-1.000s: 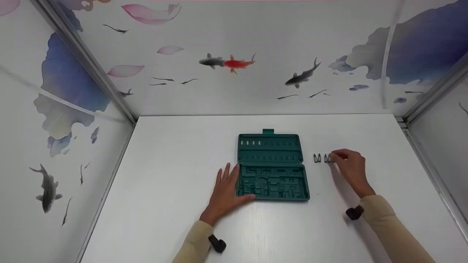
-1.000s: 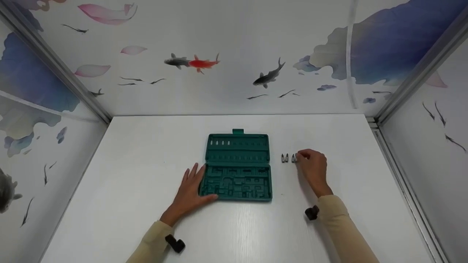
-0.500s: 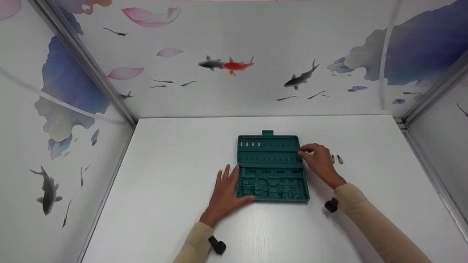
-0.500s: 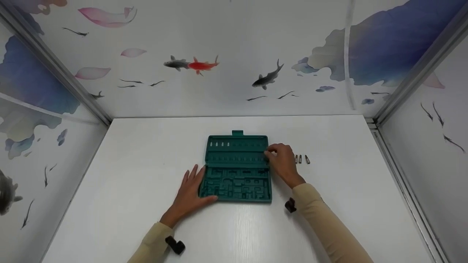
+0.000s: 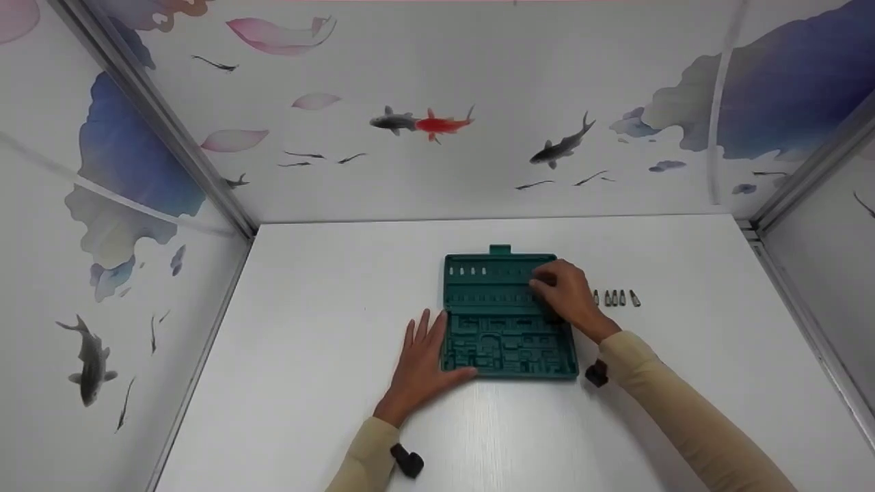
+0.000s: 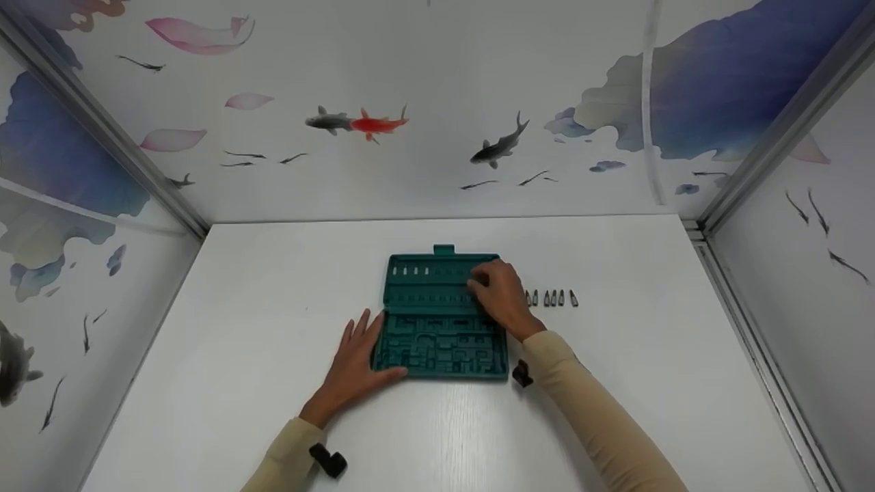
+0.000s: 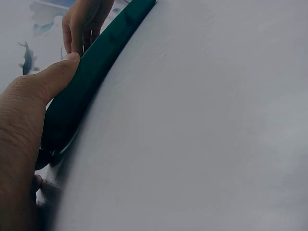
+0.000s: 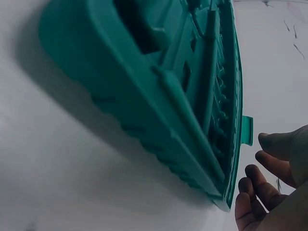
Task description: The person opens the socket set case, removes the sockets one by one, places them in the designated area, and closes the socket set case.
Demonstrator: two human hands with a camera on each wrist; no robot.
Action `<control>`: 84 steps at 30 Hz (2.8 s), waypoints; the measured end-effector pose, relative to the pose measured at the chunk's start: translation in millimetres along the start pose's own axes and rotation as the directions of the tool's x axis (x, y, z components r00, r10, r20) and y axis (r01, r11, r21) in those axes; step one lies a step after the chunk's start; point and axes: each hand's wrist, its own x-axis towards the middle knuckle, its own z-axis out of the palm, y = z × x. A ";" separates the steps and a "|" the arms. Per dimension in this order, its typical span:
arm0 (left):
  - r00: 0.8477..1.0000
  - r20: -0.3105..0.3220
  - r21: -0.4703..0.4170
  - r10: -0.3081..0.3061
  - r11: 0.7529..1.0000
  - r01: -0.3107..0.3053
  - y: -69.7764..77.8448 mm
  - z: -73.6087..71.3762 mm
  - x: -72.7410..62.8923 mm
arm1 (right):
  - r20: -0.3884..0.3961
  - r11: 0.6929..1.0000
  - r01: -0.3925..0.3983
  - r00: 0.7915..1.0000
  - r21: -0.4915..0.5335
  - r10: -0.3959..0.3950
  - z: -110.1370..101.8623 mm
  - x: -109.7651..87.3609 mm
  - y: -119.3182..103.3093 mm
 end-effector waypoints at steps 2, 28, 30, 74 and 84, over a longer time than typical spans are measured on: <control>1.000 0.003 0.001 0.004 1.000 -0.004 0.5 -0.4 -0.5 | 0.015 0.999 0.032 0.999 -0.012 -0.032 3.5 2.7 -2.1; 1.000 0.008 -0.008 -0.006 1.000 0.006 1.8 -2.9 0.8 | 0.049 0.974 0.222 0.973 0.030 -0.224 59.3 46.7 -2.4; 1.000 0.012 -0.001 -0.005 1.000 0.005 1.8 -3.1 1.3 | 0.067 0.979 0.204 0.977 -0.012 -0.203 59.2 48.2 -11.5; 1.000 0.024 -0.005 0.008 1.000 -0.008 -1.7 -2.5 1.5 | -0.044 0.997 -0.053 0.997 0.060 0.056 86.8 46.5 -23.7; 1.000 0.016 -0.007 0.012 1.000 -0.012 -0.5 -0.8 1.7 | -0.127 0.971 -0.086 0.985 0.222 0.117 78.8 48.5 -22.1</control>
